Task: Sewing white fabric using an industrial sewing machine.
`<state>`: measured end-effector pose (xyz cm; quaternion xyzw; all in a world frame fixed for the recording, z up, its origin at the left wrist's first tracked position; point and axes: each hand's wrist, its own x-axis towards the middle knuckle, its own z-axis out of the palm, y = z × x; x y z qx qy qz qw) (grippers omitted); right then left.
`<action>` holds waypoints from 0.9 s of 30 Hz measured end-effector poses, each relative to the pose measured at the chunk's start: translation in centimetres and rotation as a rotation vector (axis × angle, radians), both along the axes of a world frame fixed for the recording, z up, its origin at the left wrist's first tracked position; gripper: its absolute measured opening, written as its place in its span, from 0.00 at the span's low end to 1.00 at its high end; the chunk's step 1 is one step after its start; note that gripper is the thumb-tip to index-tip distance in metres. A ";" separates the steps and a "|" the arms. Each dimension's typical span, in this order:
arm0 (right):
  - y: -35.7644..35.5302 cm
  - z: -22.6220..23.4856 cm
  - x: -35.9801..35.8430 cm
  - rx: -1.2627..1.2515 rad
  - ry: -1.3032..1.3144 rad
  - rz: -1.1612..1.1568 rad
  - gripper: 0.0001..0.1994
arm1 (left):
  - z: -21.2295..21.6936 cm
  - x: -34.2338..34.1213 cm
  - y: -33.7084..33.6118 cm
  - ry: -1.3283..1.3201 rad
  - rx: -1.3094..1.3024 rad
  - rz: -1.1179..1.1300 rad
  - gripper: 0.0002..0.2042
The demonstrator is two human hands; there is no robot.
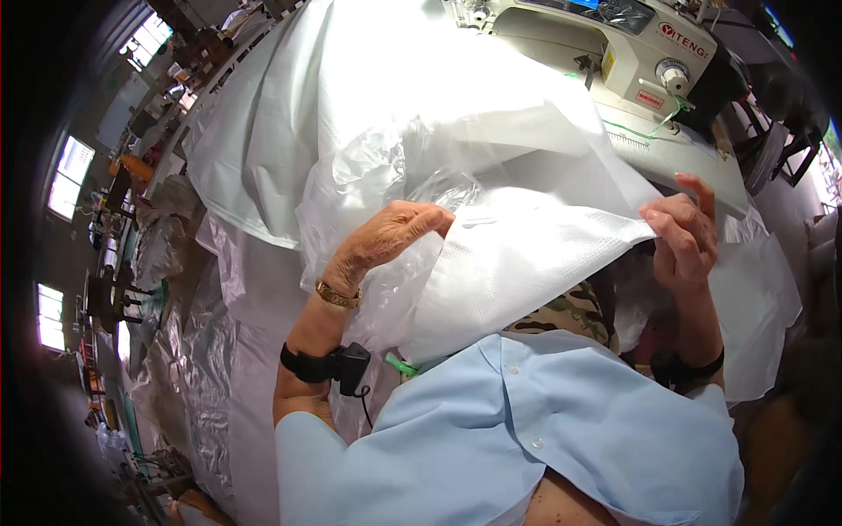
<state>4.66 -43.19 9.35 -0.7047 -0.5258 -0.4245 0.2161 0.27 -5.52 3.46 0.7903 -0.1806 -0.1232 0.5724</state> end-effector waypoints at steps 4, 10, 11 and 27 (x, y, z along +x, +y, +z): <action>-1.0 -2.1 0.8 0.007 0.070 -0.038 0.09 | -2.1 0.4 -0.8 0.188 -0.152 -0.074 0.15; 0.5 -2.2 0.7 0.089 0.163 -0.006 0.09 | -3.1 2.1 -4.4 0.127 -0.268 -0.054 0.16; 0.6 -2.1 0.7 0.082 0.166 -0.011 0.09 | -3.1 2.7 -5.4 0.164 -0.367 -0.150 0.17; -0.3 -4.9 2.8 0.118 0.216 -0.077 0.10 | -0.9 2.6 -4.7 0.272 -0.488 0.024 0.10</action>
